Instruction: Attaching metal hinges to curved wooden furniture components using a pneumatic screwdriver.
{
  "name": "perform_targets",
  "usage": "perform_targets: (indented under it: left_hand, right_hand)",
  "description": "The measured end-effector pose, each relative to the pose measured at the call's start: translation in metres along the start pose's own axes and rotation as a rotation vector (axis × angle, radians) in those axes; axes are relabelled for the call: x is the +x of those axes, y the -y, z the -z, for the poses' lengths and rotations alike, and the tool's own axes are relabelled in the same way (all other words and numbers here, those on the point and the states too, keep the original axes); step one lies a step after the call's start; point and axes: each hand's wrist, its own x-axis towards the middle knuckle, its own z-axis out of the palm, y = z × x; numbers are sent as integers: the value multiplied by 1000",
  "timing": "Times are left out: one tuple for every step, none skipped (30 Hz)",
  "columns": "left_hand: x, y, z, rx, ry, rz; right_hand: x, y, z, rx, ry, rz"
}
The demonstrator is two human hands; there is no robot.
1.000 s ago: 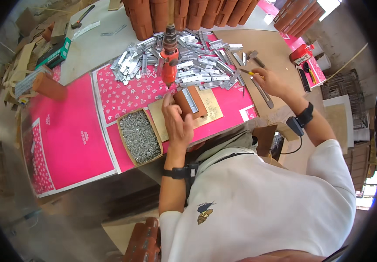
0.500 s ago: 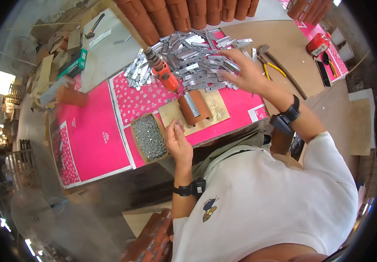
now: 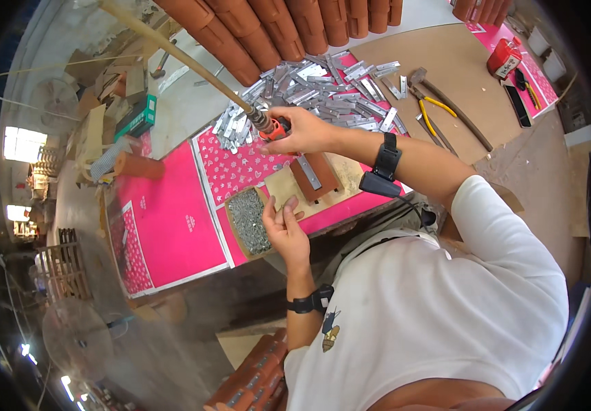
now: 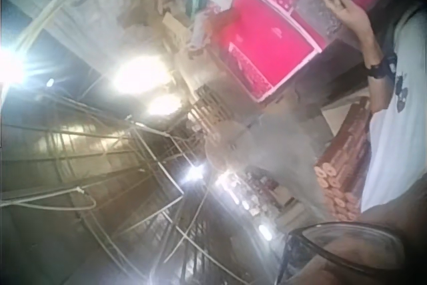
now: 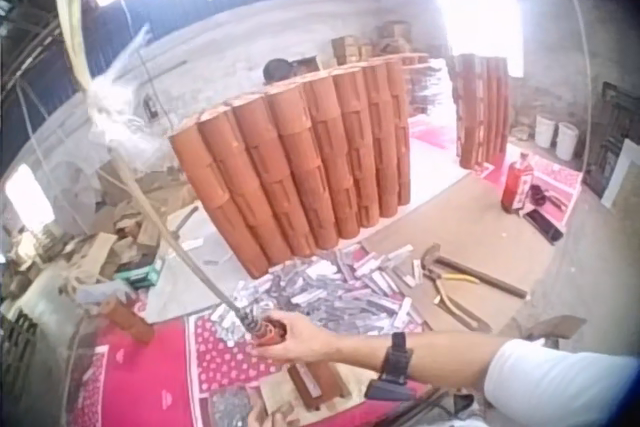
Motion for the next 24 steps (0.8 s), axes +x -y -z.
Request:
perform_targets:
  left_hand:
    - [1, 7, 3, -11, -8, 21]
    - [2, 12, 5, -22, -15, 42]
    - [2, 11, 4, -23, -11, 45]
    - [2, 9, 3, -34, 1, 62]
    - [2, 8, 2, -44, 15, 79]
    - [4, 7, 0, -44, 21, 78]
    - [5, 7, -2, -28, 26, 70]
    - [6, 6, -4, -13, 32, 61]
    - [7, 6, -5, -12, 33, 60]
    - [8, 6, -7, 13, 36, 41]
    - [9, 5, -8, 38, 37, 22]
    - [10, 4, -7, 34, 24, 21]
    - [10, 3, -7, 51, 32, 27]
    - [10, 0, -7, 66, 36, 34]
    - [10, -4, -7, 53, 0, 33]
    - [11, -9, -8, 42, 46, 24]
    - [11, -14, -10, 32, 86, 14]
    - [12, -19, -11, 12, 33, 6]
    - [13, -21, -12, -29, 55, 31]
    - [11, -24, -14, -71, 94, 61]
    - [12, -26, -15, -40, 122, 56]
    - [12, -25, -15, -49, 98, 51]
    - [12, -22, -16, -82, 120, 37]
    - [14, -20, -17, -108, 161, 24]
  right_hand:
    - [1, -3, 5, -7, 36, -47]
    - [1, -7, 9, -14, 70, -94]
    - [0, 4, 14, -34, 24, -126]
    - [1, 0, 18, -34, 20, -130]
    - [4, -8, 22, -19, -23, -101]
    - [6, -12, 26, -4, -67, -68]
    - [6, -15, 31, 58, -56, -128]
    - [4, -19, 35, 58, -62, -126]
    - [4, -19, 37, -13, -90, -91]
    - [2, -19, 39, -85, -117, -55]
    - [0, -18, 44, -86, -115, -54]
    - [-3, -11, 45, -151, -134, -61]
    - [-5, -8, 45, -217, -144, -67]
    - [-9, -9, 47, -219, -118, -61]
    - [-15, -10, 51, -181, -136, 3]
    - [-21, -12, 58, -144, -150, 67]
    - [-31, -17, 67, -149, -148, 30]
    - [-39, -23, 77, -159, -138, -1]
    - [-49, -24, 83, -34, -122, -51]
    - [-66, -22, 90, 86, -122, -113]
    - [-79, -26, 99, 32, -121, -122]
    - [-86, -26, 102, -20, -129, -126]
    - [-91, -24, 105, -25, -108, -122]
    - [-98, -15, 106, -79, -70, -145]
